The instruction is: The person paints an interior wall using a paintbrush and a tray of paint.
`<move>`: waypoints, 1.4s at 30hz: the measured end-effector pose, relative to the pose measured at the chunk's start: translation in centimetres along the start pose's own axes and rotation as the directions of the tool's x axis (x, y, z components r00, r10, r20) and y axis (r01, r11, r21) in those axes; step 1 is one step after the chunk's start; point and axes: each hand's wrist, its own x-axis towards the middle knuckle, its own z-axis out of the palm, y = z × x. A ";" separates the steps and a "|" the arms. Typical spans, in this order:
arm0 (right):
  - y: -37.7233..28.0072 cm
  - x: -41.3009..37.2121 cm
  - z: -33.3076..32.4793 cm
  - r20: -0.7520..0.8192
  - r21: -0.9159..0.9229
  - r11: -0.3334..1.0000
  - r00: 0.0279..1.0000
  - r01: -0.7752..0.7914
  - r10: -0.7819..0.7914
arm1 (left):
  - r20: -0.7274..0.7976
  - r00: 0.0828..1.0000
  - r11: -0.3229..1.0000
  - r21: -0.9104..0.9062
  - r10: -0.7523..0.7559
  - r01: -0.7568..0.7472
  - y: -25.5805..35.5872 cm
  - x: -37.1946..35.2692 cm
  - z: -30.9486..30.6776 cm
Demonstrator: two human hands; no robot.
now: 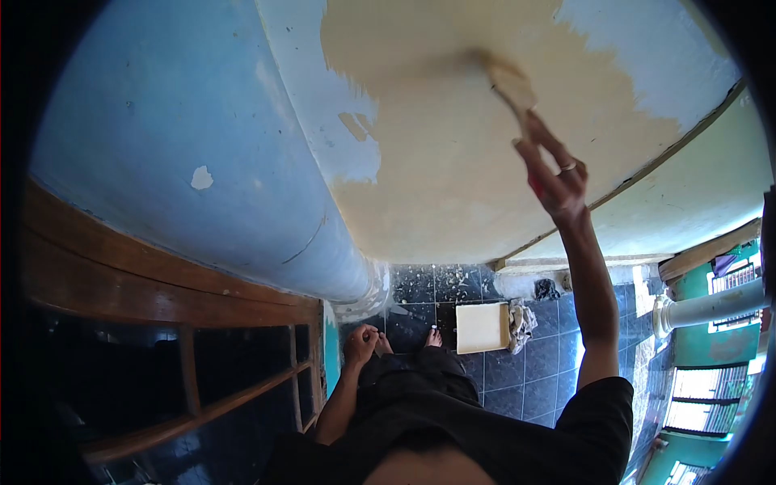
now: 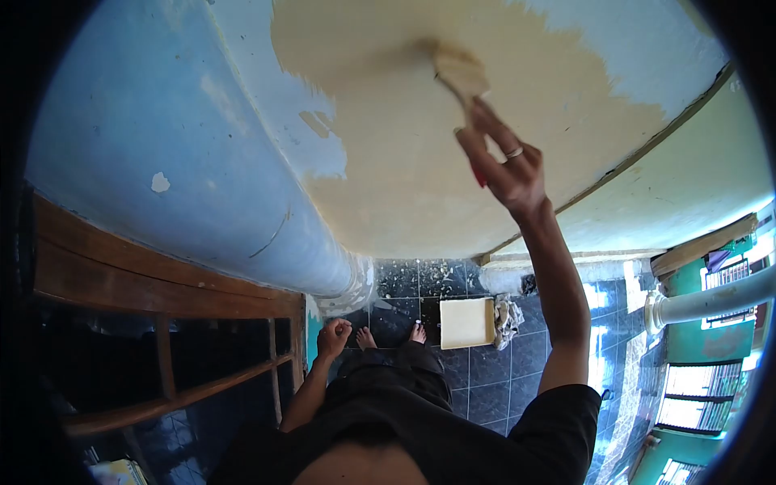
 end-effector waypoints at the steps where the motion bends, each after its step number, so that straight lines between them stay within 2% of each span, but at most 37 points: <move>1: 0.2 0.3 -0.4 -0.045 -0.050 0.999 0.999 0.010 -0.013 | 0.011 1.000 1.000 0.001 -0.001 0.001 0.1 -0.2 0.0; 3: -0.9 -2.9 1.4 0.014 0.040 0.999 1.000 -0.009 0.008 | 0.024 0.999 1.000 0.020 -0.021 0.021 0.4 -0.1 -0.1; 5: -3.1 -7.6 3.3 0.188 0.139 0.990 0.982 0.002 -0.028 | 0.032 0.999 0.999 0.035 -0.037 0.036 0.2 0.1 -0.2; 6: -4.1 -10.2 4.6 0.222 0.176 0.984 0.975 -0.027 -0.013 | 0.016 1.000 1.000 0.018 -0.003 0.003 -0.1 0.2 0.0; 9: -5.4 -11.3 6.2 0.474 0.309 0.881 0.861 -0.357 0.183 | 0.020 1.000 1.000 0.006 0.005 -0.005 0.2 0.0 0.2; 11: -3.8 -8.6 5.3 0.532 0.318 0.849 0.820 -0.423 0.210 | 0.046 0.999 1.000 0.023 -0.016 0.015 0.1 -0.4 -0.2; 12: -2.8 -6.1 4.4 0.409 0.300 0.903 0.897 -0.308 0.170 | 0.044 0.999 1.000 0.010 -0.007 0.007 -0.2 -0.2 -0.1; 13: -1.8 -3.7 3.4 0.336 0.296 0.915 0.927 -0.274 0.169 | 0.039 0.999 1.000 -0.006 0.000 0.000 -0.4 0.0 -0.1; 15: -0.8 -0.8 0.8 0.304 0.137 0.979 0.947 -0.151 0.104 | 0.038 0.999 1.000 0.004 -0.013 0.013 -0.3 -0.4 -0.5; 17: -0.3 0.3 -0.2 0.009 0.022 1.000 1.000 0.007 -0.008 | 0.029 0.999 1.000 0.007 -0.025 0.025 0.3 -0.3 -1.1; 20: -0.9 -1.9 0.9 0.006 -0.007 0.997 0.997 -0.076 0.076 | 0.034 0.999 0.999 0.000 -0.042 0.042 -0.2 -1.3 -1.2; 22: -3.1 -6.5 3.3 0.127 0.074 0.995 0.990 -0.069 0.059 | 0.000 0.999 0.999 0.001 0.032 -0.032 -1.4 -1.1 -0.8; 24: -5.6 -11.7 5.4 0.282 0.184 0.979 0.959 -0.090 0.035 | 0.002 1.000 1.000 0.002 0.011 -0.011 -1.6 -1.6 -1.0; 25: -7.2 -13.1 5.9 0.426 0.188 0.961 0.898 -0.204 0.108 | 0.000 1.000 1.000 0.002 0.000 0.000 -1.4 -1.3 -1.0; 27: -7.5 -13.9 7.5 0.531 0.332 0.875 0.836 -0.353 0.136 | 0.019 1.000 1.000 -0.010 -0.017 0.017 -1.3 -1.5 -1.2; 28: -7.3 -12.5 7.5 0.520 0.321 0.881 0.842 -0.348 0.143 | 0.039 0.999 0.999 -0.018 -0.029 0.030 -1.4 -1.3 -1.5; 30: -4.6 -8.1 6.3 0.396 0.272 0.914 0.901 -0.301 0.178 | 0.018 1.000 1.000 0.007 0.012 -0.012 -1.4 -0.7 -1.8; 33: -0.1 -0.2 0.7 0.313 0.131 0.973 0.939 -0.191 0.143 | 0.016 1.000 1.000 0.024 -0.004 0.004 -2.1 0.1 -2.1; 35: 2.1 5.2 -3.5 0.138 0.010 0.992 0.983 -0.126 0.123 | 0.015 0.999 1.000 0.012 -0.028 0.028 -2.3 0.3 -2.3; 36: 3.4 7.4 -4.5 -0.041 -0.021 0.998 0.997 -0.062 0.061 | 0.008 0.999 0.999 0.005 -0.038 0.038 -2.0 0.4 -2.5; 37: 3.5 9.4 -5.9 -0.134 -0.049 0.993 0.986 -0.107 0.099 | 0.001 0.999 0.999 -0.003 -0.048 0.048 -1.8 0.5 -2.6; 39: 4.7 7.9 -4.5 -0.148 -0.034 0.986 0.976 -0.165 0.158 | 0.002 1.000 1.000 -0.010 -0.013 0.013 -1.9 0.5 -2.3; 40: 4.3 4.7 -3.1 0.060 -0.284 0.953 0.990 -0.105 0.127 | -0.009 1.000 0.999 -0.023 0.022 -0.022 -2.0 1.1 -2.2; 41: 2.7 0.6 -1.4 0.272 -0.498 0.867 0.951 0.009 0.147 | -0.011 1.000 0.999 -0.024 0.021 -0.021 -2.2 0.9 -2.5; 42: 0.6 -1.9 0.3 0.193 -0.299 0.954 0.980 0.008 0.053 | -0.010 1.000 1.000 -0.011 0.008 -0.008 -2.2 0.6 -2.5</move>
